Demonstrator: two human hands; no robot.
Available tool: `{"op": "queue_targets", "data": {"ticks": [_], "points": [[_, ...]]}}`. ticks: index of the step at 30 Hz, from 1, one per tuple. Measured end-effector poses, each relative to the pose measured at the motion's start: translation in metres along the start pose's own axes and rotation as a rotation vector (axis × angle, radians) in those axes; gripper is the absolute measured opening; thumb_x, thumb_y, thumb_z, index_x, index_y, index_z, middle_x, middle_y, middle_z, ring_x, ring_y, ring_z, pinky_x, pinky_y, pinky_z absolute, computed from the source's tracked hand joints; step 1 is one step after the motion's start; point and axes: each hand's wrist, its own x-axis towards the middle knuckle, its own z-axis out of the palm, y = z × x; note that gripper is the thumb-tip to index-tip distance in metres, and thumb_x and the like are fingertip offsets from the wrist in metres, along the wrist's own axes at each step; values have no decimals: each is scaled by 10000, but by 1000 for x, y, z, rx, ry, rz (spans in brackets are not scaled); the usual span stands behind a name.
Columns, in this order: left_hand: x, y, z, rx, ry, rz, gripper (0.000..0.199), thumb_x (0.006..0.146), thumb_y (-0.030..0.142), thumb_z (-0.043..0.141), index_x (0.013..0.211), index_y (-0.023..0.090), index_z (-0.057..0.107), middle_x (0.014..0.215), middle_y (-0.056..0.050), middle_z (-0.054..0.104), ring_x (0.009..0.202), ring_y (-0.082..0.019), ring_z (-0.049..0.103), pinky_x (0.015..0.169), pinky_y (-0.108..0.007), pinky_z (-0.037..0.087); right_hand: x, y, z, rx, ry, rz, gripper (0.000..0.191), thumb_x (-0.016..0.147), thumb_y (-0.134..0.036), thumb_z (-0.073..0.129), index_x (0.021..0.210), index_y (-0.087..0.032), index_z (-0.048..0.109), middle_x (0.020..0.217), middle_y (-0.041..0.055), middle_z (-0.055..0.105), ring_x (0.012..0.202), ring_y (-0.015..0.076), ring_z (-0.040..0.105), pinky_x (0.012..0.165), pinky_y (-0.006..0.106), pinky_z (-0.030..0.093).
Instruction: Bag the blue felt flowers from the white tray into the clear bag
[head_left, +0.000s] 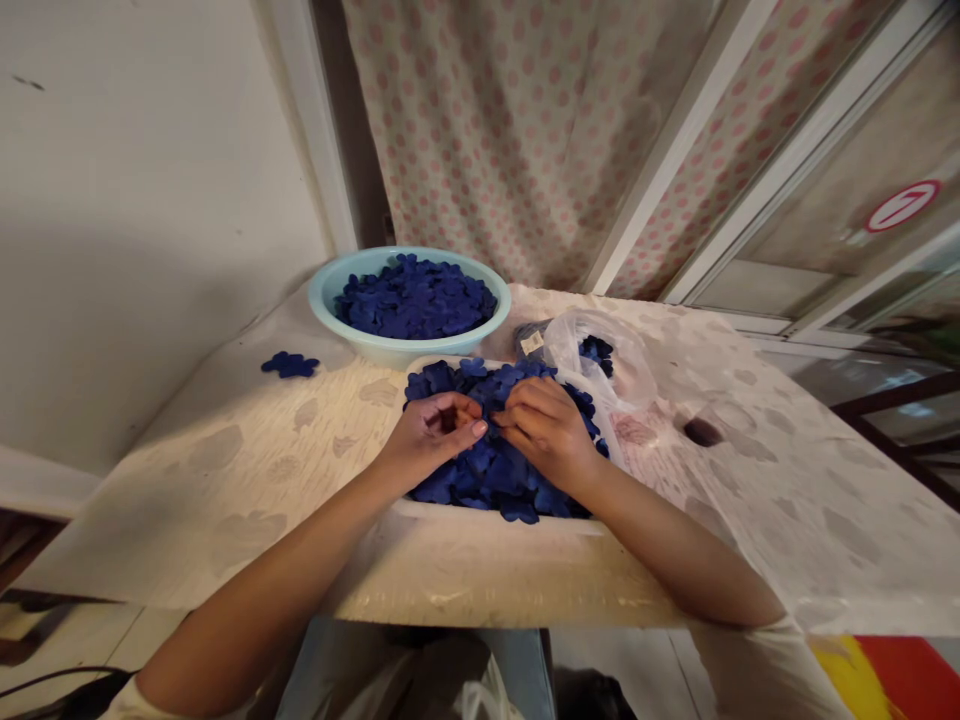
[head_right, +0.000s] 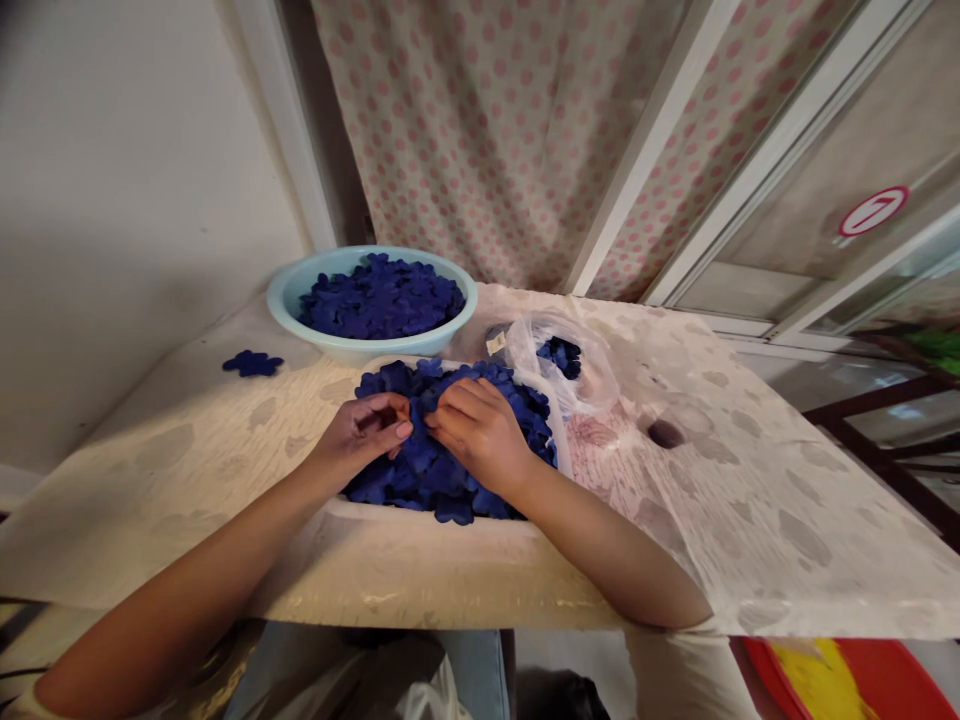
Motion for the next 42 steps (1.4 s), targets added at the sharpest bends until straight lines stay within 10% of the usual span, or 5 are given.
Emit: {"op": "queue_targets", "data": {"ticks": [18,28,42], "points": [[3,-3,0,95,171,12,231,728,335,629,883,164,620,690,11,580,605,-118,542,570,-225,416,8,-5,0,121,298,296,72,808,-184,563,752,-169,606,744,32,554,717,137,541,651,284,467],[2,-7,-1,224,87,280,124,762,292,612,806,175,611,1033,-67,562,1036,-203,522,924,-340,378,5,-5,0,85,142,104,88,825,-180,549,837,-173,635,748,34,594,718,137,525,656,300,452],[-4,-5,6,535,61,514,158,770,260,581,862,132,595,978,-103,599,940,-200,550,847,-353,442,6,-10,-10,-92,-13,-150,236,867,-176,467,658,-144,571,662,33,554,717,139,503,623,276,340]]}}
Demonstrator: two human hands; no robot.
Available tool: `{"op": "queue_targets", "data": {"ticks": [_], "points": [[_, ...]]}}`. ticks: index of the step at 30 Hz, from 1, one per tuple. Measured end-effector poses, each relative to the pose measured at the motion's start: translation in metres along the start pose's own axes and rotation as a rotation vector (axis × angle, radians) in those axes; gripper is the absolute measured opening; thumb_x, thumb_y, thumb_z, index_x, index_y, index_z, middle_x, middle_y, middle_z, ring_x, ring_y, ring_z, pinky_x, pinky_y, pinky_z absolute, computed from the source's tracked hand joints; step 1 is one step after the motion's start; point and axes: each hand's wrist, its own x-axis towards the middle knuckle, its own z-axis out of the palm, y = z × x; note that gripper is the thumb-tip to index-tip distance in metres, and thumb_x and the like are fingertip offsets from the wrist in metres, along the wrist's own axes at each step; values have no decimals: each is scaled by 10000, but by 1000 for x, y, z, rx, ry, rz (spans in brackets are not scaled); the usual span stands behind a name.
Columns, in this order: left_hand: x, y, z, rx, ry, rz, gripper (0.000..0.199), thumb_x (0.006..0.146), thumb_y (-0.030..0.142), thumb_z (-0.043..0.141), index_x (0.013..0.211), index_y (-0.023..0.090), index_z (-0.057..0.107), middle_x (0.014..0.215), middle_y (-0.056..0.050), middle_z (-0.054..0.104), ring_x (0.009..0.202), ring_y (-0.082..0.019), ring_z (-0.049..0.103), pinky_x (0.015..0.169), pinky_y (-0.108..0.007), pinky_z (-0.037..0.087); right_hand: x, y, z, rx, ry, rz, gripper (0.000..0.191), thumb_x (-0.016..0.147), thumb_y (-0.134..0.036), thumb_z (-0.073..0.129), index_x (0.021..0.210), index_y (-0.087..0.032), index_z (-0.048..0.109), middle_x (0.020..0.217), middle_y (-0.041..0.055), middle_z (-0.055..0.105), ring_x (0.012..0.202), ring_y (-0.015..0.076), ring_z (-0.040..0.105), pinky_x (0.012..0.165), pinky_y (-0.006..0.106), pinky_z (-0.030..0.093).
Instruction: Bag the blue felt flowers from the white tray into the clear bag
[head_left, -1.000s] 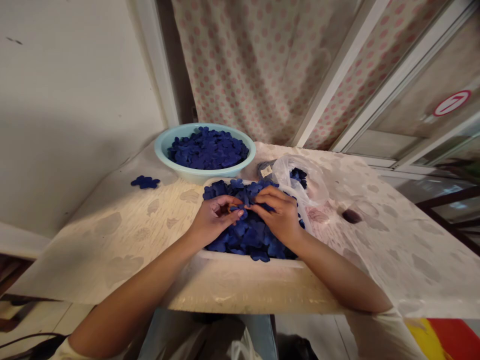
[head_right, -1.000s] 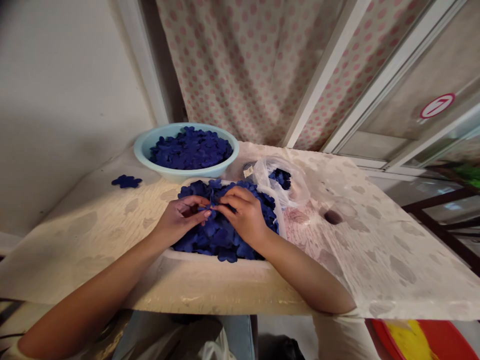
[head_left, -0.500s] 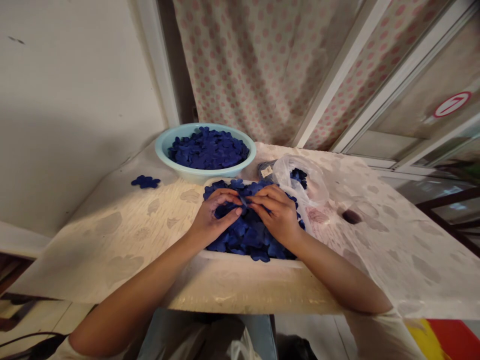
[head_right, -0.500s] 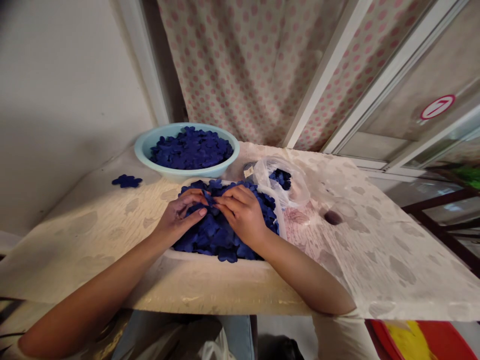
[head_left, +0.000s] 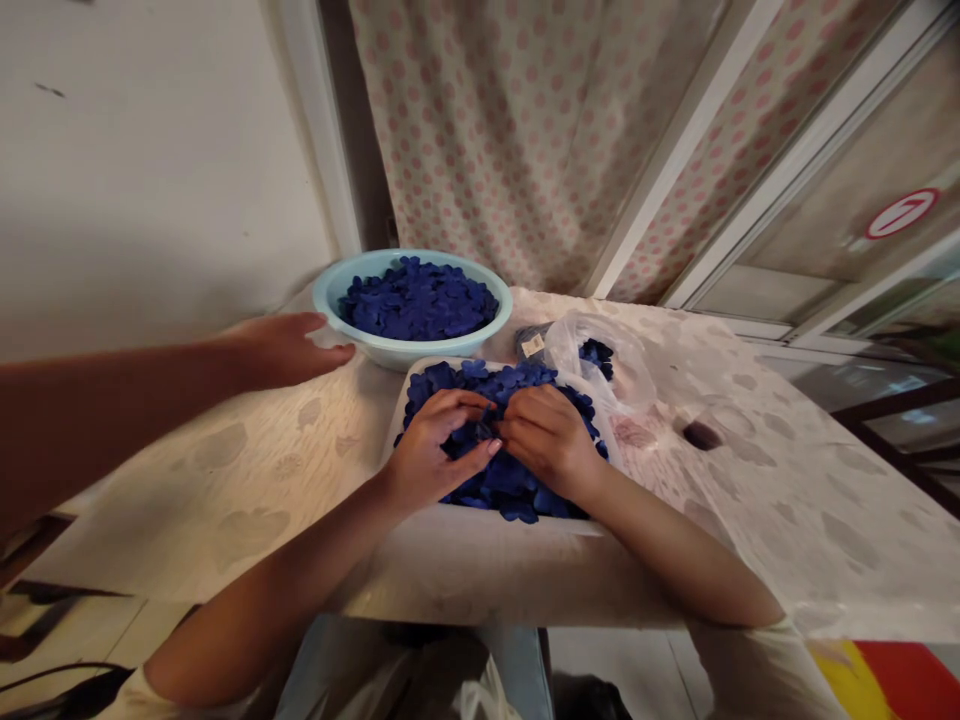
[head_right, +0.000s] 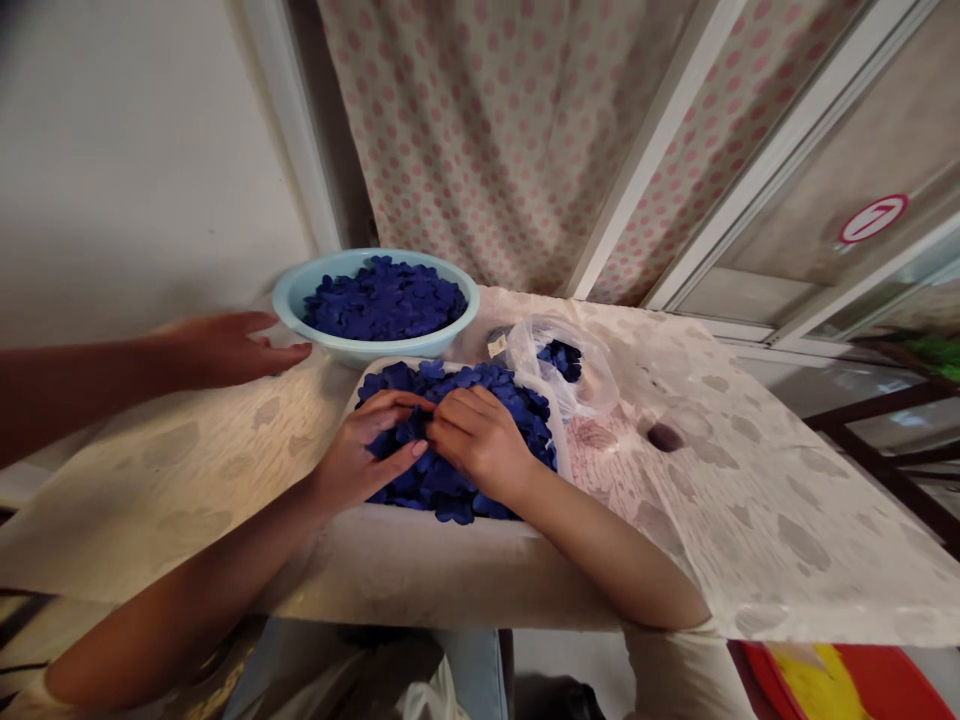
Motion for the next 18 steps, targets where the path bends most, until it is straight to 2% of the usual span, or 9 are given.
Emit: {"op": "queue_targets", "data": {"ticks": [3,8,11,15,18], "points": [[-2,7,0,132,-10,129,153,803,230,520,899,128,581,968,-104,590,941,-207,530,844,-373,435,3,-6,-8,-79,-11,-59,252,863,-144,460,629,-135,555,635,30,528,676,132,470,607,274,310],[-9,29,1,338,-47,235,173,822,172,415,879,105,565,932,-124,575,898,-216,524,802,-376,453,9,-19,-25,-120,-73,-104,334,890,-155,391,575,-149,504,595,18,454,611,130,378,586,277,271],[-16,46,2,395,-58,317,184,828,167,389,852,105,561,867,-116,575,807,-197,537,719,-334,480,11,-28,-44,-43,-151,-138,360,915,-218,363,590,-148,500,606,17,449,613,130,371,587,276,269],[-22,67,3,394,-101,456,252,856,191,349,705,130,541,699,-78,549,641,-168,506,581,-293,461,11,-39,-75,145,-302,-182,363,915,-326,384,622,-150,506,632,5,470,628,115,390,592,262,274],[-21,76,3,350,-127,501,325,890,231,288,706,131,537,684,-79,554,628,-167,506,566,-289,460,9,-41,-91,237,-330,-186,337,886,-367,437,640,-151,515,635,-2,483,639,109,403,606,252,287]]}}
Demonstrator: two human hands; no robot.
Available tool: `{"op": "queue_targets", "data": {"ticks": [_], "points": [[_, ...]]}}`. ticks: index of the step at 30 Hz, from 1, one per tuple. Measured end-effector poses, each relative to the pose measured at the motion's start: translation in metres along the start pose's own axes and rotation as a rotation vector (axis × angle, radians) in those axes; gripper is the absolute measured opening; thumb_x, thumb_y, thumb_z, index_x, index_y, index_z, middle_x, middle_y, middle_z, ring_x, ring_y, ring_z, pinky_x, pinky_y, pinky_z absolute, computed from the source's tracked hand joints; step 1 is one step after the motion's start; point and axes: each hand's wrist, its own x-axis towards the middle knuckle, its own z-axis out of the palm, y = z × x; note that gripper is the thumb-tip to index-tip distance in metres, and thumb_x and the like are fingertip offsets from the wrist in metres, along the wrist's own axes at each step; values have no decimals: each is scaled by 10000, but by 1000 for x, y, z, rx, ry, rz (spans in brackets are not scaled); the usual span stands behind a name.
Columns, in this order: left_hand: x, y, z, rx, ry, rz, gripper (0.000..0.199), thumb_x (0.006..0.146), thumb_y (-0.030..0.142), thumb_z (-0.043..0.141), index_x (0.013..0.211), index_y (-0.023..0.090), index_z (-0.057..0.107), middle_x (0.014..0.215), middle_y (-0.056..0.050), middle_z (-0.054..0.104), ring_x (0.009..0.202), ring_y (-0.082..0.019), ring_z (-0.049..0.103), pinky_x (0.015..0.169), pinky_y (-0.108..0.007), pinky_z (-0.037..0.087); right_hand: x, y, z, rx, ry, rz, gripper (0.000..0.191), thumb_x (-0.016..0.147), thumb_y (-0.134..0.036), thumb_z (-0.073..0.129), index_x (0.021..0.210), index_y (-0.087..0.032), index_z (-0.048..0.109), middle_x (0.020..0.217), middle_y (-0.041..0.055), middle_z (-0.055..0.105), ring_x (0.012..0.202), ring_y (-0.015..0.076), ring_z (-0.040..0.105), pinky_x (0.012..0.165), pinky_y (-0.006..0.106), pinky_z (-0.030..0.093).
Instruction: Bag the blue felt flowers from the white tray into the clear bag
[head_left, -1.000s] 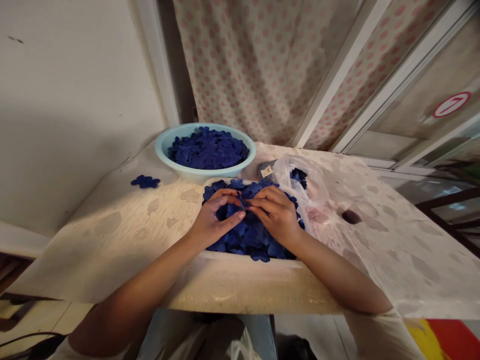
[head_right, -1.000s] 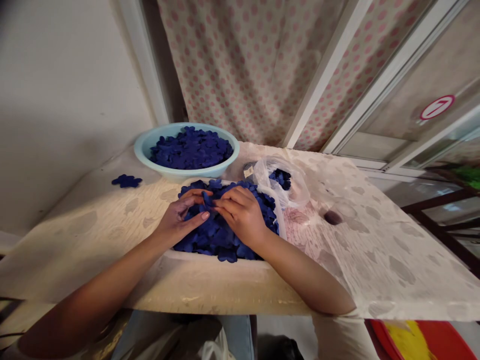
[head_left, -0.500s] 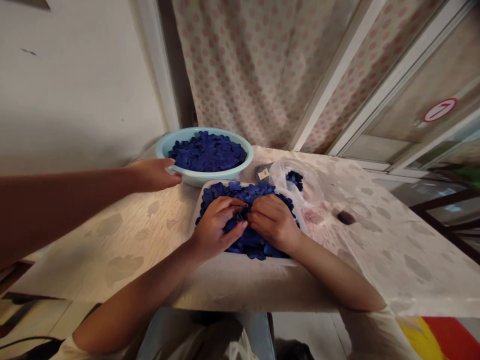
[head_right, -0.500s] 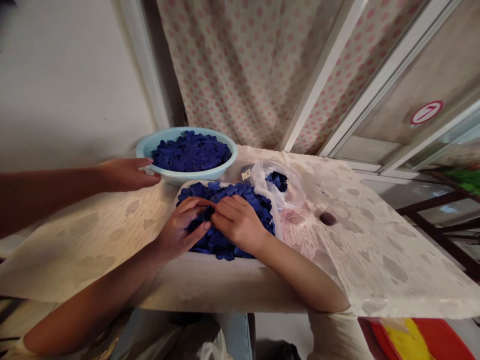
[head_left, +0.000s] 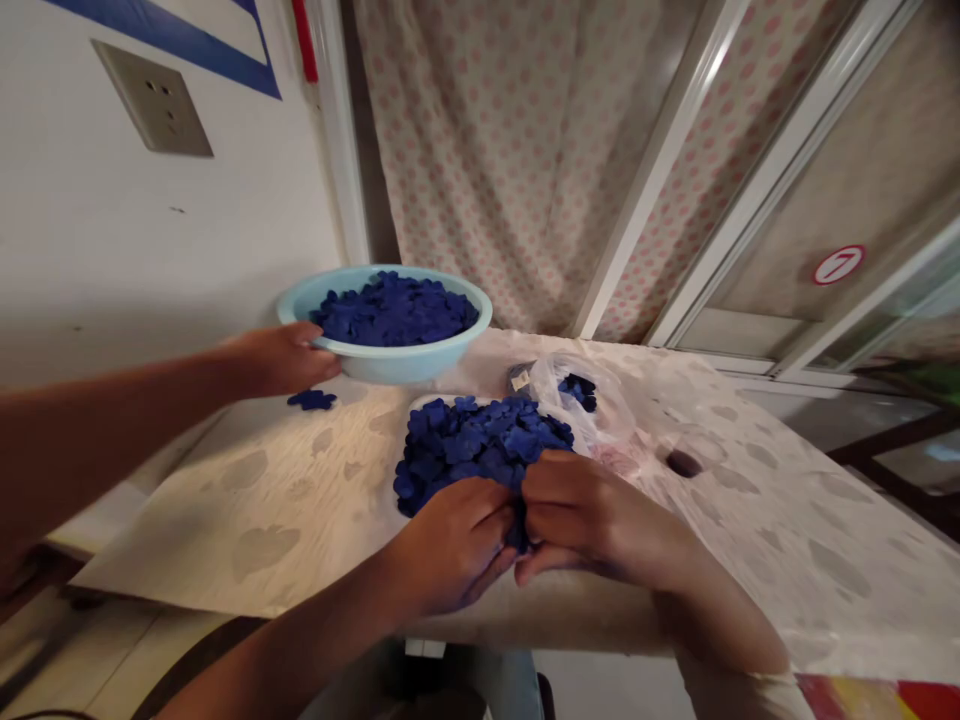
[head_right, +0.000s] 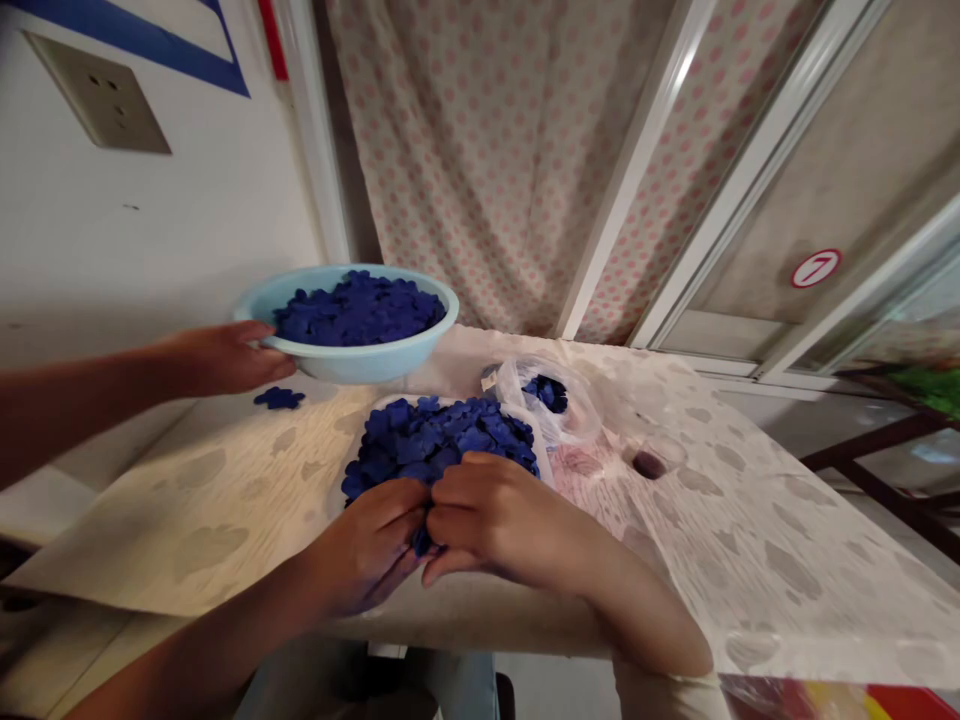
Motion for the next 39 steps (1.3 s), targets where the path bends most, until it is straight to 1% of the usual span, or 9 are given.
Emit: {"op": "queue_targets", "data": {"ticks": [5,8,11,16,20,23,28,32,39], "points": [[7,-3,2,8,51,-8,301,898,212,302,752,113,545,708,-96,580,679,-175,542,616,-287,470,-10,9,-14,-11,10,108,302,863,-378,476,661,-154,505,634,-7,490,636,107,409,611,243,297],[9,-11,4,-58,48,-99,267,894,219,351,729,133,542,717,-85,585,685,-166,557,624,-269,464,-16,26,-20,-92,71,227,287,864,-377,475,677,-160,502,633,-1,491,619,108,426,611,240,310],[11,-23,6,-191,-22,-313,297,900,270,353,694,153,532,695,-57,573,651,-150,557,619,-262,456,-20,47,-21,-206,126,364,275,870,-352,472,670,-164,489,626,8,503,604,117,449,589,241,322],[18,-57,16,-664,-85,-771,295,881,334,355,721,160,532,680,-20,588,612,-130,572,558,-233,442,-15,68,-1,-353,-15,567,174,814,-327,563,815,-156,530,766,43,585,668,163,532,584,265,373],[20,-84,28,-891,-109,-957,261,829,296,389,683,153,551,638,-12,586,562,-125,557,492,-225,402,-5,68,23,-324,-50,415,366,804,-321,579,1125,-171,487,1006,87,565,887,196,547,724,309,443],[20,-92,31,-920,-101,-953,265,807,275,393,627,153,544,561,6,552,504,-109,508,468,-219,364,1,67,36,-395,-36,279,325,859,-262,501,1174,-184,493,943,75,571,861,179,533,744,320,445],[23,-89,26,-938,-221,-895,237,790,216,401,609,152,541,529,16,532,496,-99,490,467,-208,350,2,71,40,-486,79,168,200,894,-190,422,883,-159,619,771,39,574,742,147,504,668,284,405],[22,-90,23,-944,-179,-828,182,815,316,474,746,164,546,624,24,551,516,-92,493,484,-207,371,0,70,35,-435,158,174,218,897,-206,425,809,-167,621,745,28,572,712,130,485,635,268,375],[16,-89,20,-951,-113,-841,324,774,467,534,683,158,497,582,37,505,480,-82,458,493,-214,370,3,67,36,-316,222,178,242,884,-252,458,735,-153,621,709,33,566,665,120,464,616,256,377]]}}
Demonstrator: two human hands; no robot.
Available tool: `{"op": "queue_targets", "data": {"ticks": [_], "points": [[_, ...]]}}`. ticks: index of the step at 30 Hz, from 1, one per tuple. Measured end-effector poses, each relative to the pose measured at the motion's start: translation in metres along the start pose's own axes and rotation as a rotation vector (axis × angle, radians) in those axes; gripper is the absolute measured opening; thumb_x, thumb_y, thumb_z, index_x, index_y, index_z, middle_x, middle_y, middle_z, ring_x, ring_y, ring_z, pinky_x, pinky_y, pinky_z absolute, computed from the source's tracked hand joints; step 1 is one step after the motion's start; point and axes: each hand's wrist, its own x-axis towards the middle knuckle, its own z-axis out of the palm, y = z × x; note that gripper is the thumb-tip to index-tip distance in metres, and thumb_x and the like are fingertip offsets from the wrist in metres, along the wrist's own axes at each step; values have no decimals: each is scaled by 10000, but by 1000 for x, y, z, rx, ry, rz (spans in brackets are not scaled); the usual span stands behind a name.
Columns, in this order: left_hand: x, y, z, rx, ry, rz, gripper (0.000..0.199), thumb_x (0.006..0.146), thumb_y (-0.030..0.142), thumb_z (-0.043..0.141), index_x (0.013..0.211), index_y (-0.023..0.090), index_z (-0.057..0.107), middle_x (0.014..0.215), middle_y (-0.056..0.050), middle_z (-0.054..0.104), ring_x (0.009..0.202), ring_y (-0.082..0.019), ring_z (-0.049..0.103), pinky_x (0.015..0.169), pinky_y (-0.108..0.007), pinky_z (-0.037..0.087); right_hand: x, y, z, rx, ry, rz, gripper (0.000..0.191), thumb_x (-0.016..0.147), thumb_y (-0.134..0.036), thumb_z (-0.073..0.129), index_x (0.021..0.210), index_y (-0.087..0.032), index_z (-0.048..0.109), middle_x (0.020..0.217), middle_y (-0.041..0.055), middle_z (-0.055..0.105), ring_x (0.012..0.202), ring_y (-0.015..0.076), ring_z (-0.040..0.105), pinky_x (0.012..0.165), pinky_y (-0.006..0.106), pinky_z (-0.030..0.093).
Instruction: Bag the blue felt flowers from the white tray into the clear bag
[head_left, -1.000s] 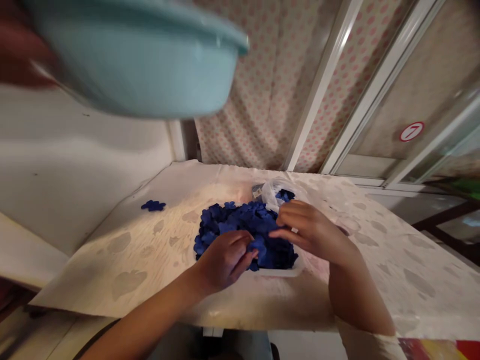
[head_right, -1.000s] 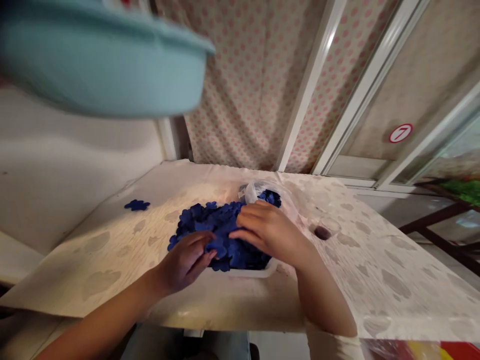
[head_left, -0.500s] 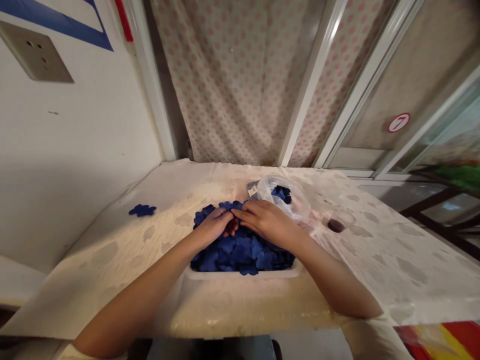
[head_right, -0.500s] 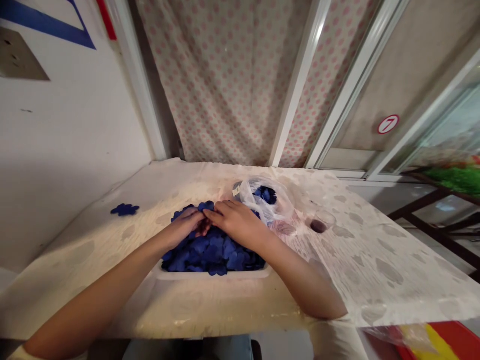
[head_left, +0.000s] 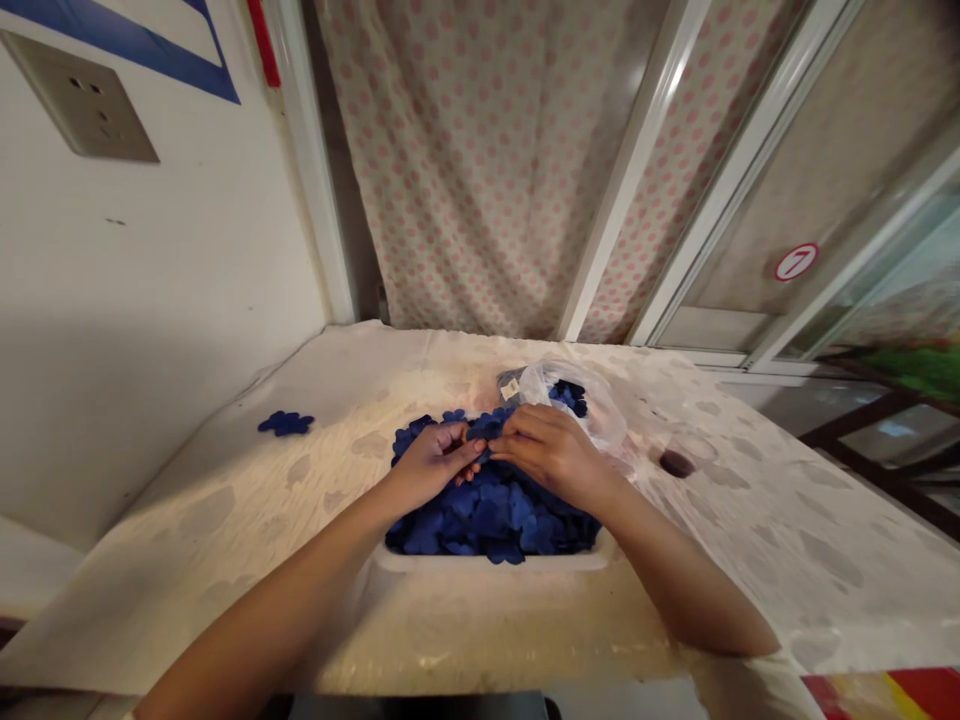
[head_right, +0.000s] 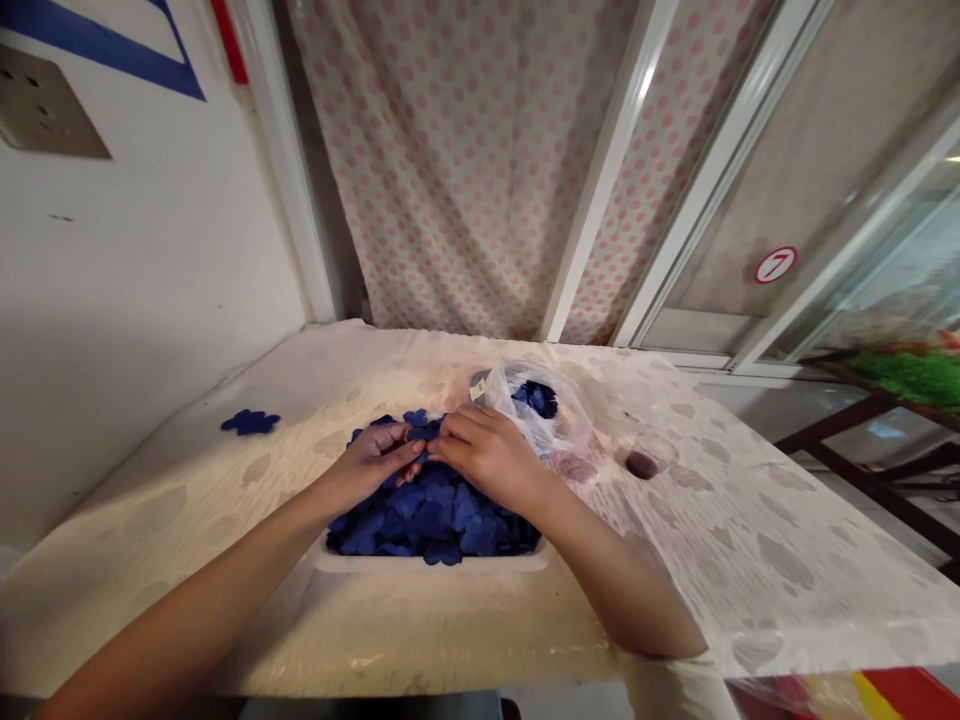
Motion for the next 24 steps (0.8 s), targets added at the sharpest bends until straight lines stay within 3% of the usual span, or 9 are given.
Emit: {"op": "queue_targets", "data": {"ticks": [4,9,17,24], "points": [[-4,0,1,0,7,25,346,778,478,530,653,160,483,535,49,468,469,-79,432,485,-207,341,-1,0,3,87,19,18,227,858,-281,505,720,-132,608,701,40,555,659,121,463,618,258,383],[-8,-5,-1,-45,-18,38,334,800,460,520,665,159,468,539,52,463,472,-70,417,483,-200,319,-2,3,-4,180,-74,19,247,858,-321,497,724,-140,601,694,28,548,666,118,490,642,255,389],[-4,-8,-11,-161,171,-6,311,785,442,546,694,147,506,550,40,486,446,-63,416,450,-200,322,-6,23,-22,55,-197,167,263,885,-333,443,756,-152,583,718,42,565,691,136,513,648,254,376],[-3,-16,-8,4,126,-4,307,774,433,559,683,142,593,607,-2,585,514,-99,507,517,-222,402,-1,14,-8,-2,-341,232,362,886,-423,401,708,-149,557,705,42,580,654,138,526,616,251,364]]}}
